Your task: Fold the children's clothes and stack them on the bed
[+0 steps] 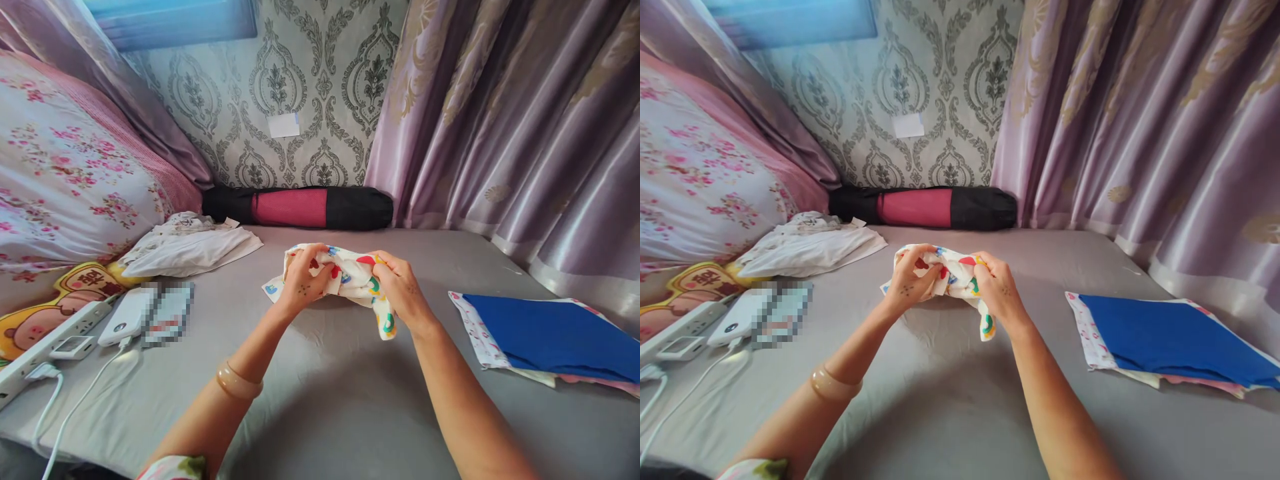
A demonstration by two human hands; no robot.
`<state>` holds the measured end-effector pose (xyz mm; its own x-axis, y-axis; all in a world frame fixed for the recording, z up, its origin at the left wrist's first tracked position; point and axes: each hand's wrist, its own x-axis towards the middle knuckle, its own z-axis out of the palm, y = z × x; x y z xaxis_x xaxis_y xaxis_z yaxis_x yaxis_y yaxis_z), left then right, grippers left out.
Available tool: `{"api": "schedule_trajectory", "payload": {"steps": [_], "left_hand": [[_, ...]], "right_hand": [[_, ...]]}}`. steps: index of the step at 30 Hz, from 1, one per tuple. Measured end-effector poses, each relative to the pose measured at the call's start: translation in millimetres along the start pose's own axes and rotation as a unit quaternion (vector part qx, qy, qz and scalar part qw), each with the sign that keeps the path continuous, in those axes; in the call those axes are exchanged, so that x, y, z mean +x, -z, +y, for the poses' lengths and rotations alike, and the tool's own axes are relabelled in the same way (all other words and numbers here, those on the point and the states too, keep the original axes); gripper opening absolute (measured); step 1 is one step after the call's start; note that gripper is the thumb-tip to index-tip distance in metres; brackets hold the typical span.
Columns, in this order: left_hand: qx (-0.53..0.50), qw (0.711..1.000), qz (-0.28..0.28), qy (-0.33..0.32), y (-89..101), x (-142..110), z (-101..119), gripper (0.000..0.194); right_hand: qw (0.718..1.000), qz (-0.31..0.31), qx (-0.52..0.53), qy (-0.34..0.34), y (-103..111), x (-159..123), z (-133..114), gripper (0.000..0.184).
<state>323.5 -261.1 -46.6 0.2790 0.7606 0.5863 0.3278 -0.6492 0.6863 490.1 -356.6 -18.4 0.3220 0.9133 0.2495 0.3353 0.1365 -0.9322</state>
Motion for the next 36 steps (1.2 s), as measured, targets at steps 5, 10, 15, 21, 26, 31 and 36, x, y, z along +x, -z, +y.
{"api": "schedule_trajectory", "payload": {"steps": [5, 10, 15, 21, 26, 31, 36], "left_hand": [[-0.197, 0.972, -0.103, 0.079, 4.8, 3, 2, 0.025], [-0.104, 0.987, -0.102, 0.068, 11.7, 7, 3, 0.022], [-0.101, 0.975, -0.197, 0.031, 7.5, 8, 8, 0.027], [-0.275, 0.886, -0.353, 0.125, -5.0, 4, 22, 0.036], [-0.337, 0.876, -0.298, 0.176, -13.9, 4, 18, 0.035], [-0.241, 0.931, -0.235, 0.142, -1.0, 2, -1, 0.033], [-0.155, 0.957, -0.192, 0.15, 22.8, -12, -30, 0.031]], "right_hand": [[0.997, -0.017, 0.052, -0.055, 18, -1, -1, 0.025], [0.995, -0.061, -0.057, -0.061, 43, 4, 16, 0.04], [0.956, -0.11, -0.272, -0.021, 64, 4, 30, 0.024], [0.973, -0.097, -0.202, 0.054, 45, 1, 22, 0.038], [0.98, -0.145, -0.135, 0.027, 23, 3, 19, 0.026], [0.988, -0.087, -0.13, 0.012, 28, 10, 32, 0.028], [0.99, -0.005, -0.138, -0.01, 39, 18, 45, 0.034]]}}
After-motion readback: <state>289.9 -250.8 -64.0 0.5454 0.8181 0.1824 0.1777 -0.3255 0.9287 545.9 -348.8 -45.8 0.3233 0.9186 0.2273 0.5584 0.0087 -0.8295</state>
